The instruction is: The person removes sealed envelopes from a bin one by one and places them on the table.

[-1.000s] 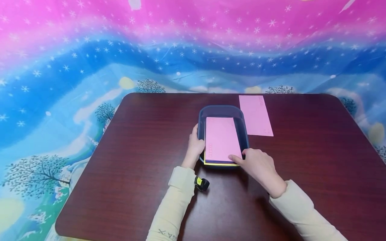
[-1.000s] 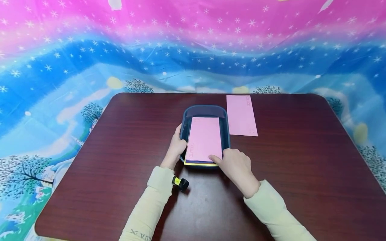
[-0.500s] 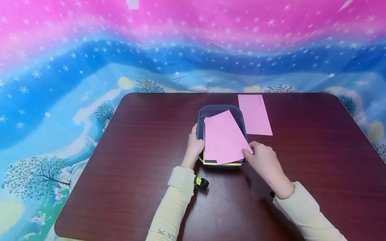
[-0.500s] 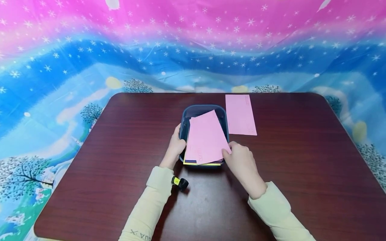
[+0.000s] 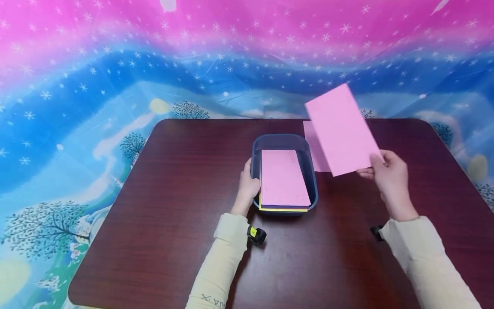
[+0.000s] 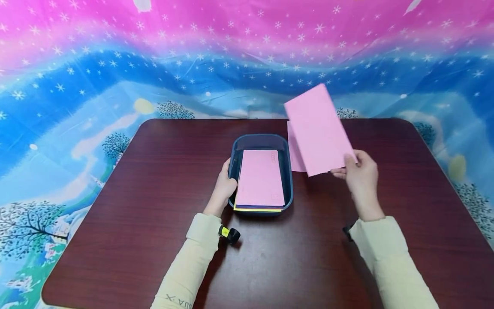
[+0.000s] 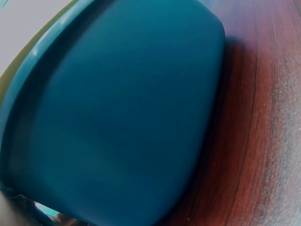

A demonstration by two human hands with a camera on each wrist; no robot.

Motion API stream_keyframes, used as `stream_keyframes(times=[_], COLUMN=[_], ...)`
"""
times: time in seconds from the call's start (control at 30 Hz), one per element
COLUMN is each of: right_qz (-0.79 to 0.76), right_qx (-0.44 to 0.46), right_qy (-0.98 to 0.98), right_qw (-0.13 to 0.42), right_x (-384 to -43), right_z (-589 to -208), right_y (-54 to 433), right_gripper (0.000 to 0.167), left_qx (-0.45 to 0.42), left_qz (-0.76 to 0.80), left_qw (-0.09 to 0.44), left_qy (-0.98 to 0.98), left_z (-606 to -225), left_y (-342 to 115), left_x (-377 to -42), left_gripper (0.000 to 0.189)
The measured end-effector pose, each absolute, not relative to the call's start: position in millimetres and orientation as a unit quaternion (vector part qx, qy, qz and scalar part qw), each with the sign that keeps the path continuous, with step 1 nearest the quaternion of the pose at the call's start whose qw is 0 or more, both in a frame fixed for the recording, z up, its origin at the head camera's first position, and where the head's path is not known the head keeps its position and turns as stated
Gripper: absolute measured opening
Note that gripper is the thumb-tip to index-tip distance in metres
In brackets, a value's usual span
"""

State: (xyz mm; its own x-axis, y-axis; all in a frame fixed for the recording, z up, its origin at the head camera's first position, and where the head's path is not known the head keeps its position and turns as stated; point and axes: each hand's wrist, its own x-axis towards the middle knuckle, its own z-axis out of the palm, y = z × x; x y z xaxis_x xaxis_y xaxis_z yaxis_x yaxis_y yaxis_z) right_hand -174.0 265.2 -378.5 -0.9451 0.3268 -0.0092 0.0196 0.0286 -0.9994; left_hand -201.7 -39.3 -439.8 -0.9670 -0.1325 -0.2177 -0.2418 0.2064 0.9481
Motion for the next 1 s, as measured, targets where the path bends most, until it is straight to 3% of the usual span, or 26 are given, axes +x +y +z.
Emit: stream_keyframes(times=[0.13, 0.37, 0.5, 0.73, 1.0], right_qz=[0.738, 0.734, 0.714, 0.557, 0.361], right_qx=[-0.194, -0.319, -0.318, -0.254, -0.279], right_qy=[-0.636, -0.596, -0.621, -0.789, -0.888], right_qw=[0.117, 0.065, 0.050, -0.044, -0.057], right_x=[-189, -205, -209, -209, -209], right_z=[-389, -412, -428, -434, -429], right_y=[296, 332, 343, 338, 326], right_gripper=[0.011, 0.050, 0.056, 0.092, 0.087], left_qx=[-0.120, -0.124, -0.127, -0.124, -0.126], left_qz=[0.624, 0.620, 0.620, 0.619, 0.614], left_qw=[0.041, 0.047, 0.053, 0.044, 0.047], left_qy=[0.771, 0.773, 0.773, 0.774, 0.778], left_z=[-440, -442, -443, -442, -441], left_y=[-39, -38, -37, -38, -38], left_x=[-202, -200, -200, -201, -201], left_gripper=[0.080, 0.079, 0.079, 0.079, 0.080])
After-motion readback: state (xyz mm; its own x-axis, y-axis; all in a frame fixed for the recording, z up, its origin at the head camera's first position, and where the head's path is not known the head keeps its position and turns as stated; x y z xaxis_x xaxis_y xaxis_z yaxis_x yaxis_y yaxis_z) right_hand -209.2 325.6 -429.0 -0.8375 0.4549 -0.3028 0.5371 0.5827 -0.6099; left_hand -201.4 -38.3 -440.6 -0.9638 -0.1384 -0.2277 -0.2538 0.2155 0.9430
